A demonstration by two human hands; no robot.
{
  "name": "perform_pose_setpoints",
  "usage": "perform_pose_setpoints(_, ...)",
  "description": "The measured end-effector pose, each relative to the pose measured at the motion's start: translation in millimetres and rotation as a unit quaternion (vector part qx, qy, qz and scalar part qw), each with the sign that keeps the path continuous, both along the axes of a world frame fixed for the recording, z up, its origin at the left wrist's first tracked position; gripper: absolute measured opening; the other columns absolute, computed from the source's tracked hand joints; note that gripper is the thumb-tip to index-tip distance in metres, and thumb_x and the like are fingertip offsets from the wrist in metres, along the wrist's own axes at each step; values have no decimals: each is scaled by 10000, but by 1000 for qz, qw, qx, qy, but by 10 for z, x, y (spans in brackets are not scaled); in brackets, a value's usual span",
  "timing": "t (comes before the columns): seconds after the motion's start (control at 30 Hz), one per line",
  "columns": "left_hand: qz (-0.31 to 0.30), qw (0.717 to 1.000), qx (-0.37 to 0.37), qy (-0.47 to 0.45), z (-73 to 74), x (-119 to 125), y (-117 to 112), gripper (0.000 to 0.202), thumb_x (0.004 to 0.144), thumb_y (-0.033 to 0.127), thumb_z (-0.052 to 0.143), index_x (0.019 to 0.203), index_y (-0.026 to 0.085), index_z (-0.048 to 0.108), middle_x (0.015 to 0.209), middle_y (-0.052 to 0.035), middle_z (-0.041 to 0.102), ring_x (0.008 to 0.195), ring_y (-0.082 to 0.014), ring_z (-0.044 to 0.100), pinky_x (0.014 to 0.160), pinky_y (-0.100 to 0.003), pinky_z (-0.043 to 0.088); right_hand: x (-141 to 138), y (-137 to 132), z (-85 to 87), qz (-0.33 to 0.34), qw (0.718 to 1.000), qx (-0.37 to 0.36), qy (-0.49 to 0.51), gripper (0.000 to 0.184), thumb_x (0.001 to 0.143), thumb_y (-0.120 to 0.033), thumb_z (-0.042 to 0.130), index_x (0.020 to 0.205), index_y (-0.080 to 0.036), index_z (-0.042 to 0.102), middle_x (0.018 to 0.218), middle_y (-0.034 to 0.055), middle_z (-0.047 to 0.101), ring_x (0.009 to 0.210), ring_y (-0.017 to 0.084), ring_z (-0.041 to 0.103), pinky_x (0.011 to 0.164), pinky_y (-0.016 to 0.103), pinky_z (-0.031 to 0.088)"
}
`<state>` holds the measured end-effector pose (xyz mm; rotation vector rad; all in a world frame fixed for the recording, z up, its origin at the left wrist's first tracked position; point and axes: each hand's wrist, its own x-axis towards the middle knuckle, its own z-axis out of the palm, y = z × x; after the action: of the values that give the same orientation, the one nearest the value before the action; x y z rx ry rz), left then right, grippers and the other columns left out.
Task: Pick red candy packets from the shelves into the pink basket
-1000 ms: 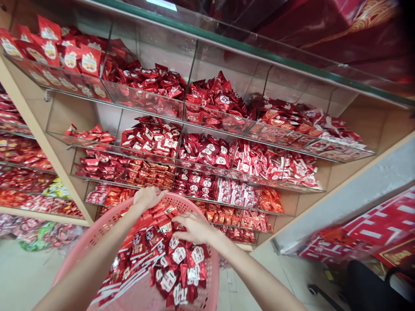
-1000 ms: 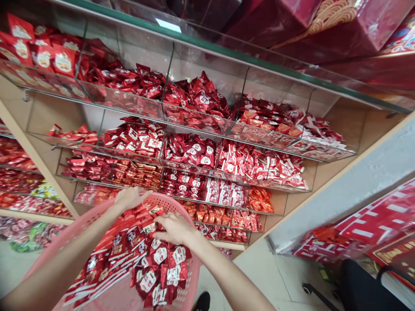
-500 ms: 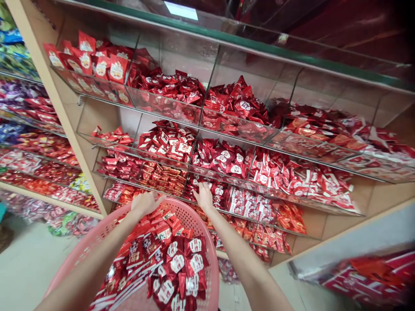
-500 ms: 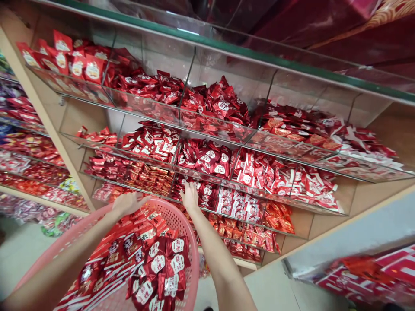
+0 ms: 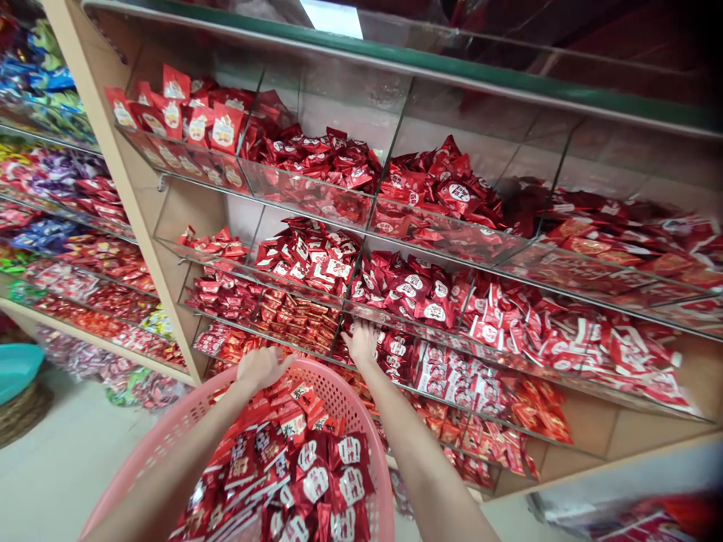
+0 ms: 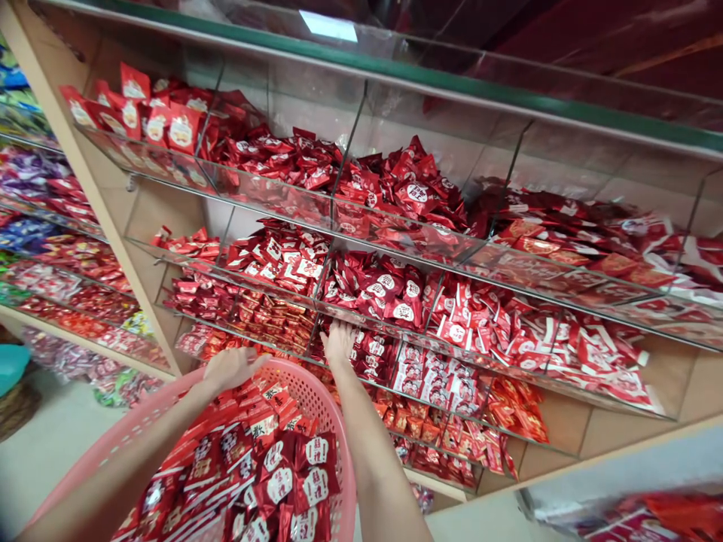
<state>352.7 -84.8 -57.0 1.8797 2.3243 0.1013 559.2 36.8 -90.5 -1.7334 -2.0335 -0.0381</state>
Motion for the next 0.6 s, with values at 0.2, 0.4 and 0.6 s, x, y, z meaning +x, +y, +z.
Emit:
perform_pose_setpoints(0.2, -8, 1000, -2, -3, -8, -14, 20, 685, 797, 651, 224, 937, 144, 664, 877, -181, 696, 878, -316, 640, 742, -376, 451, 119, 95, 29, 3, 1000, 6, 28, 240, 843, -250, 467, 1045, -195, 585, 976, 97, 629, 941, 236, 536, 816, 336, 332)
perform_pose_setpoints(0.4, -9, 1000, -1, 5, 5, 4, 30, 667, 799, 648, 231, 916, 154, 663, 891, -169, 695, 879, -303, 641, 754, -366, 448, 79, 66, -31, 30, 998, 18, 43, 123, 810, -267, 514, 847, -201, 611, 967, 86, 605, 1003, 243, 485, 850, 345, 312)
perform_pose_setpoints(0.6, 19, 1000, -15, -20, 39, -3, -6, 633, 783, 654, 284, 942, 176, 667, 932, -157, 695, 934, -289, 627, 807, -356, 435, 73, 85, -39, 29, 995, 14, 95, 162, 808, -238, 480, 782, -194, 633, 964, 101, 611, 992, 250, 494, 866, 359, 315)
